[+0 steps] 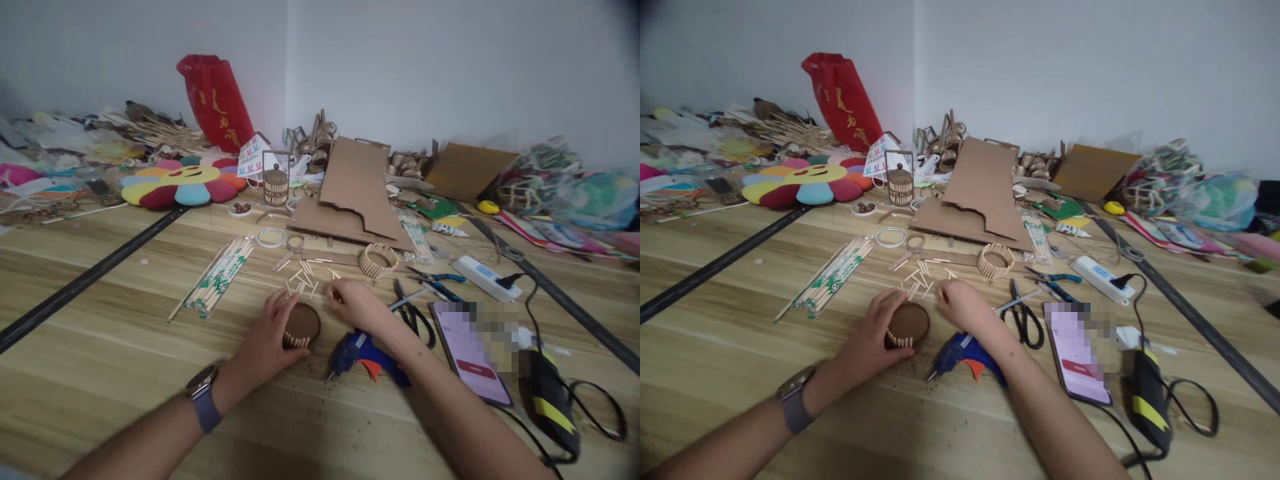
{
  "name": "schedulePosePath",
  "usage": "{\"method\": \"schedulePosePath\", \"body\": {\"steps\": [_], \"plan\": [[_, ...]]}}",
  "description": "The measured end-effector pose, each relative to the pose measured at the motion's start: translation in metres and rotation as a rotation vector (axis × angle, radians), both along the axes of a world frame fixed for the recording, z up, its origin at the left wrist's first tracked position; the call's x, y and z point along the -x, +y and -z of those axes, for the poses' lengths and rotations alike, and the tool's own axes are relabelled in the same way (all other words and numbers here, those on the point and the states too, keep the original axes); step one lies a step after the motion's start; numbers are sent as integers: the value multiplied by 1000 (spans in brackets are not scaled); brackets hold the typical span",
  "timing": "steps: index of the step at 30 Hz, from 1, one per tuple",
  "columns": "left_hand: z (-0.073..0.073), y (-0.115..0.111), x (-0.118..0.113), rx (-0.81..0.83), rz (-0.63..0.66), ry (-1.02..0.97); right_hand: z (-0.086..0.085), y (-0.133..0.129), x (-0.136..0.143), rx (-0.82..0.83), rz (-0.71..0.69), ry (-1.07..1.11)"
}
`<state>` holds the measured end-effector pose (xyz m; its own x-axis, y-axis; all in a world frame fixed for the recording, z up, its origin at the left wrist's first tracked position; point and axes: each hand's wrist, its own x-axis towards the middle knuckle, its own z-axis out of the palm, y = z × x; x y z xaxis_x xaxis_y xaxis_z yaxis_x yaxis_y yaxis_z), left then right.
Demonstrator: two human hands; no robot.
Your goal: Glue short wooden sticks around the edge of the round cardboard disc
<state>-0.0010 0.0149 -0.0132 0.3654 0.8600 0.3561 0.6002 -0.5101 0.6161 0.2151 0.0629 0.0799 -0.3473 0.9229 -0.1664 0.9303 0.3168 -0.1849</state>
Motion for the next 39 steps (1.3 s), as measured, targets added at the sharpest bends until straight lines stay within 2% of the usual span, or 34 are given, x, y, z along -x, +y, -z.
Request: {"method": "schedulePosePath", "body": {"steps": [6, 8, 16, 29, 39], "plan": [[0, 1, 1, 0, 12, 3, -2, -26, -6, 179, -93, 431], [0, 1, 1, 1, 18, 3, 0, -32, -3, 216, -118, 486], [-3, 0, 1, 51, 43, 1, 4, -41, 8, 220, -140, 443], [0, 1, 1, 0, 30, -9, 13, -39, 12, 203, -153, 383], [0, 1, 1, 16, 26, -26, 18, -40, 14, 97, -249, 194]]}}
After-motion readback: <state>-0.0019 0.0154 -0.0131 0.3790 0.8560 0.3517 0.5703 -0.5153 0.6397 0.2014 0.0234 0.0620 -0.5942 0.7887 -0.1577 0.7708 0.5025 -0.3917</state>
